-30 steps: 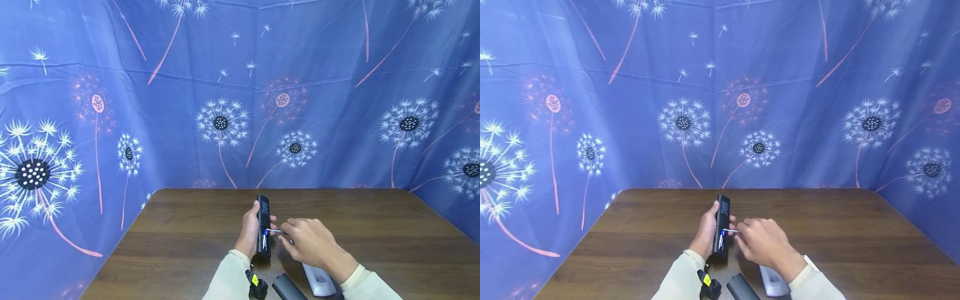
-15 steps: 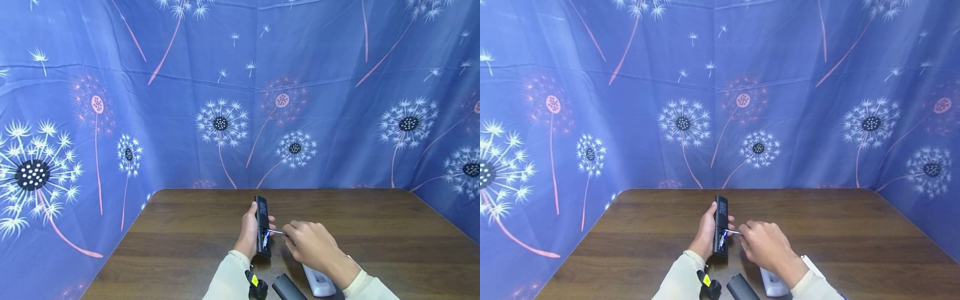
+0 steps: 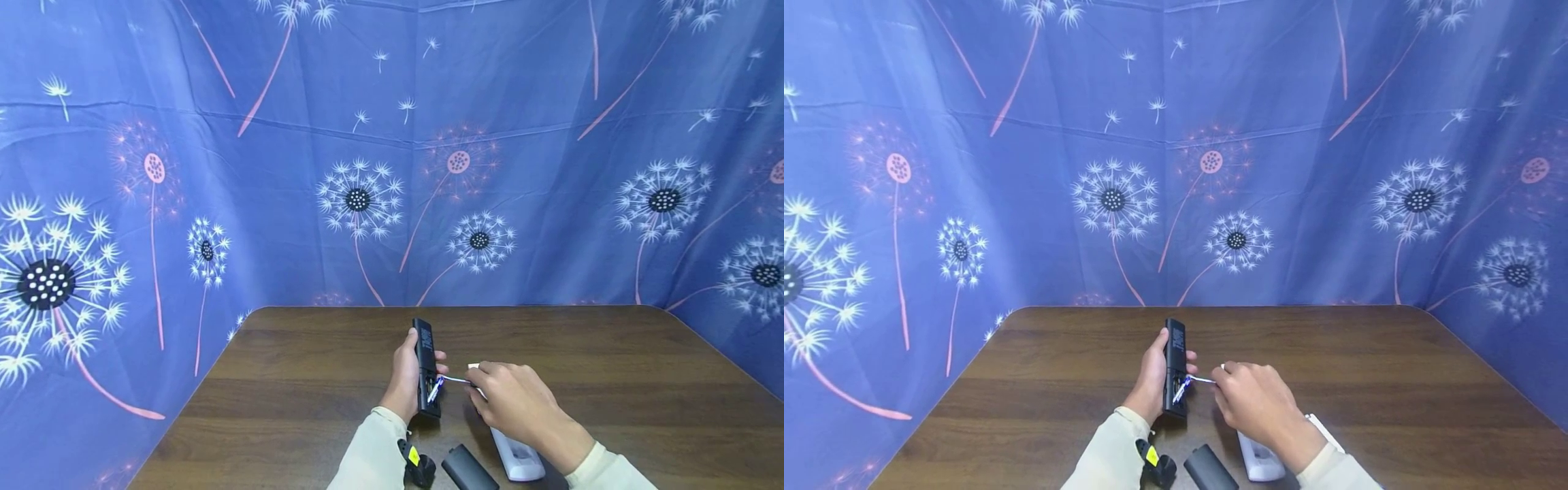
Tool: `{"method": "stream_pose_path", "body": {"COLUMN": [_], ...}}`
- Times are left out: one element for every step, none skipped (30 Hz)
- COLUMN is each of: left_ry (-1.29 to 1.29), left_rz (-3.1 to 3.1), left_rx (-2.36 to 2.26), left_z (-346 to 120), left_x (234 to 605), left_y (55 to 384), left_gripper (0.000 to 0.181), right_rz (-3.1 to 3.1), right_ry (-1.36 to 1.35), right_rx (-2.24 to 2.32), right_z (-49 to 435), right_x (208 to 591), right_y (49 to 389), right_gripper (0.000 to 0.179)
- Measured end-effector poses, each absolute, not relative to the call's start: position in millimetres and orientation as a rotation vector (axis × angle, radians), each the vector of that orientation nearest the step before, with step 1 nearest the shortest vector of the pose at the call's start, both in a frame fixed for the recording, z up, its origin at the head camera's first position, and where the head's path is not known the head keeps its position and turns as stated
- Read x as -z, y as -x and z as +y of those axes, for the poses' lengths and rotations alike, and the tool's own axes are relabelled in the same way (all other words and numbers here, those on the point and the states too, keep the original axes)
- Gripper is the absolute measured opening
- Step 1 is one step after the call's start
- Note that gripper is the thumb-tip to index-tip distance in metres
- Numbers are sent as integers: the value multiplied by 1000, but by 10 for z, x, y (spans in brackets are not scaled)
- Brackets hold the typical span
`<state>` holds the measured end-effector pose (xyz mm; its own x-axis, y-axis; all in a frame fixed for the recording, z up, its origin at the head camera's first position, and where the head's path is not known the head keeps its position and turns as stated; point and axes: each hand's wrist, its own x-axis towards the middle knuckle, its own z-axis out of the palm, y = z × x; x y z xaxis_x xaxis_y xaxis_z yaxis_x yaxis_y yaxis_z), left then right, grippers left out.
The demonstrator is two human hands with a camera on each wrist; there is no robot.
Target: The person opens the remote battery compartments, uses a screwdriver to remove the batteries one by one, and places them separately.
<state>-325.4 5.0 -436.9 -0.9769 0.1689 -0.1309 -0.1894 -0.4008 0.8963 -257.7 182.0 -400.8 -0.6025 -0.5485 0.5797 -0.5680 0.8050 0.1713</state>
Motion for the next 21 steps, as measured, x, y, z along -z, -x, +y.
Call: {"method": "stream_pose_path", "body": {"left_ry": [32, 35, 37, 42, 42, 49, 49, 52, 50, 49, 45, 49, 45, 47, 41, 41, 38, 39, 38, 40, 40], "left_rz": [1578, 1576, 1575, 1571, 1576, 1574, 1576, 1572, 1572, 1569, 1571, 1566, 1565, 1560, 1556, 1553, 1550, 1542, 1537, 1532, 1526], "left_rx": [-2467, -2471, -2477, -2482, -2484, -2484, -2485, -2487, -2489, -2488, -2490, -2491, -2493, -2498, -2500, -2501, -2501, -2501, -2502, -2504, -2504], "left_z": [52, 55, 57, 60, 62, 64, 65, 65, 65, 66, 66, 67, 68, 72, 74, 75, 76, 75, 75, 73, 68], "left_x": [4372, 4371, 4373, 4376, 4379, 4383, 4384, 4386, 4388, 4389, 4390, 4388, 4385, 4384, 4381, 4379, 4376, 4374, 4373, 4373, 4371], "left_y": [3259, 3262, 3266, 3271, 3273, 3277, 3283, 3285, 3287, 3288, 3284, 3281, 3276, 3272, 3269, 3266, 3263, 3264, 3264, 3264, 3264], "left_gripper": [68, 67, 67, 67, 67, 66, 66, 66, 66, 66, 66, 65, 66, 65, 65, 65, 66, 66, 66, 66, 66], "right_rz": [-2357, -2357, -2359, -2359, -2360, -2361, -2359, -2358, -2359, -2359, -2362, -2363, -2363, -2364, -2363, -2364, -2366, -2367, -2370, -2374, -2378], "right_ry": [-820, -817, -818, -817, -818, -818, -820, -821, -823, -823, -822, -822, -821, -819, -817, -817, -816, -817, -816, -817, -820], "right_rx": [-46, -47, -48, -48, -50, -51, -49, -48, -46, -43, -42, -40, -38, -36, -33, -33, -33, -36, -35, -36, -37], "right_z": [1825, 1828, 1829, 1828, 1826, 1824, 1821, 1818, 1816, 1815, 1816, 1817, 1819, 1821, 1823, 1825, 1826, 1828, 1828, 1829, 1829], "right_x": [4005, 4000, 3994, 3985, 3977, 3971, 3963, 3957, 3952, 3948, 3948, 3947, 3949, 3952, 3954, 3955, 3957, 3957, 3957, 3954, 3951], "right_y": [2575, 2574, 2573, 2572, 2570, 2568, 2568, 2567, 2565, 2564, 2563, 2563, 2563, 2566, 2569, 2571, 2575, 2579, 2582, 2584, 2586], "right_gripper": [17, 17, 17, 17, 16, 15, 15, 15, 14, 14, 14, 14, 14, 14, 14, 14, 14, 14, 13, 13, 13]}}
